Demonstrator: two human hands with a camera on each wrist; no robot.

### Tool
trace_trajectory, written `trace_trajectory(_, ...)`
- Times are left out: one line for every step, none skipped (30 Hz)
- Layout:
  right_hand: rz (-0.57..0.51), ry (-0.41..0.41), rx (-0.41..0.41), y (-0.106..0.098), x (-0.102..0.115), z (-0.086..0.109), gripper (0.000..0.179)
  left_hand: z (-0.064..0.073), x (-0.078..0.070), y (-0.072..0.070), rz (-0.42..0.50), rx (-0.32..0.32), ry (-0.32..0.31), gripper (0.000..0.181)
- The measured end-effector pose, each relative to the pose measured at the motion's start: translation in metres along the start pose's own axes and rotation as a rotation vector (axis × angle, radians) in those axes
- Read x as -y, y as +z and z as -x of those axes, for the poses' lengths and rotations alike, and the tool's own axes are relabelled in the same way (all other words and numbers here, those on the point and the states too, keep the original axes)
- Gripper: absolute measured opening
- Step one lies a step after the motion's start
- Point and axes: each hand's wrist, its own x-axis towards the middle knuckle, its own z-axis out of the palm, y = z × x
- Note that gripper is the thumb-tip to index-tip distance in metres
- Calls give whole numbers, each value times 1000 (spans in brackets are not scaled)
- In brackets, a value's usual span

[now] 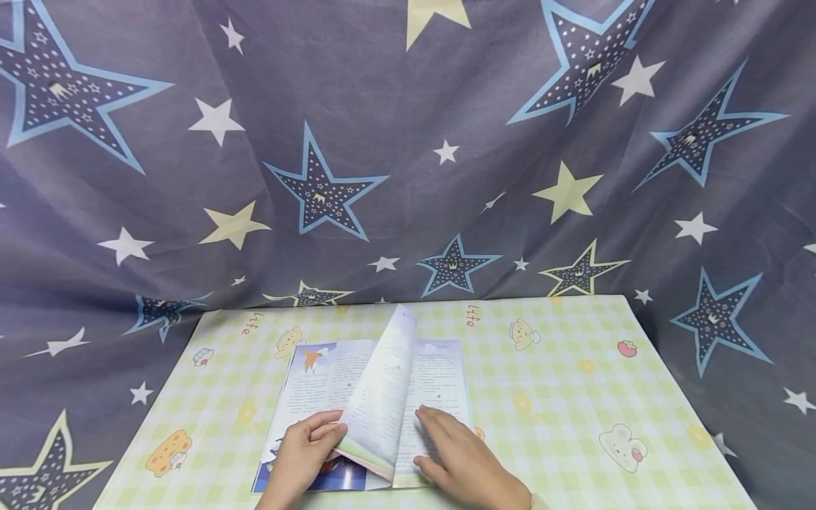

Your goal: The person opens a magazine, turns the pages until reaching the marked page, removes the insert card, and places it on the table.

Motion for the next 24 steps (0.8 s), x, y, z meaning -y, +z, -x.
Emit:
trace_trajectory(21, 2, 11, 0, -1, 1, 71, 1, 1, -4, -4, -17, -9, 40)
trace_trajectory(45, 2, 22, 0, -2, 2, 75, 2, 3, -8, -10, -35, -18, 40)
trace_trajectory(65, 0, 28, 0, -3, 3, 79, 3, 5, -12, -18, -59, -29, 40)
trace_trajectory(80, -3, 33, 0, -4, 3, 82, 4, 6, -16, -26, -85, -41, 39)
trace_trajectory(93, -1, 42, 0, -5, 4, 84, 5, 8, -20, -34, -114, -59, 38)
trace_trajectory(100, 1, 53, 0, -6, 5, 87, 6, 9, -25, -42, -142, -77, 38)
trace_trajectory(101, 8, 70, -1, -6, 5, 88, 7, 11, -29, -54, -169, -97, 37)
trace_trajectory(98, 18, 91, -1, -6, 6, 89, 8, 13, -34, -64, -195, -118, 36)
trace_trajectory(90, 29, 111, -1, -7, 6, 90, 9, 14, -39, -71, -220, -138, 36)
trace_trajectory(83, 44, 135, -1, -7, 7, 91, 10, 16, -44, -75, -237, -157, 35)
trace_trajectory(75, 60, 160, -1, -7, 7, 92, 11, 18, -49, -83, -252, -176, 35)
trace_trajectory(68, 71, 180, -1, -8, 7, 94, 12, 20, -53, -90, -262, -188, 36)
trace_trajectory(63, 80, 197, -2, -8, 7, 95, 13, 21, -58, -96, -274, -204, 37)
trace_trajectory(61, 87, 209, -1, -9, 7, 97, 14, 23, -62, -98, -283, -219, 37)
trace_trajectory(62, 90, 217, -1, -9, 6, 98, 15, 24, -66, -99, -291, -233, 39)
trace_trajectory(65, 92, 226, -1, -9, 6, 99, 16, 26, -70, -102, -300, -248, 40)
trace_trajectory(70, 95, 235, -1, -9, 5, 101, 17, 27, -73, -108, -307, -260, 41)
trace_trajectory(78, 99, 244, 0, -9, 4, 102, 18, 29, -76, -111, -319, -276, 41)
trace_trajectory(86, 102, 252, 1, -10, 4, 103, 19, 30, -80, -117, -332, -290, 41)
trace_trajectory(91, 101, 255, 2, -10, 4, 103, 20, 31, -83, -127, -342, -297, 41)
trace_trajectory(96, 102, 259, 3, -10, 4, 103, 21, 33, -86, -135, -351, -302, 41)
trace_trajectory(101, 106, 267, 4, -10, 4, 103, 21, 35, -88, -141, -360, -307, 41)
trace_trajectory(104, 109, 272, 4, -10, 4, 101, 22, 37, -90, -148, -366, -308, 41)
trace_trajectory(104, 106, 274, 4, -11, 4, 100, 23, 38, -92, -154, -375, -310, 39)
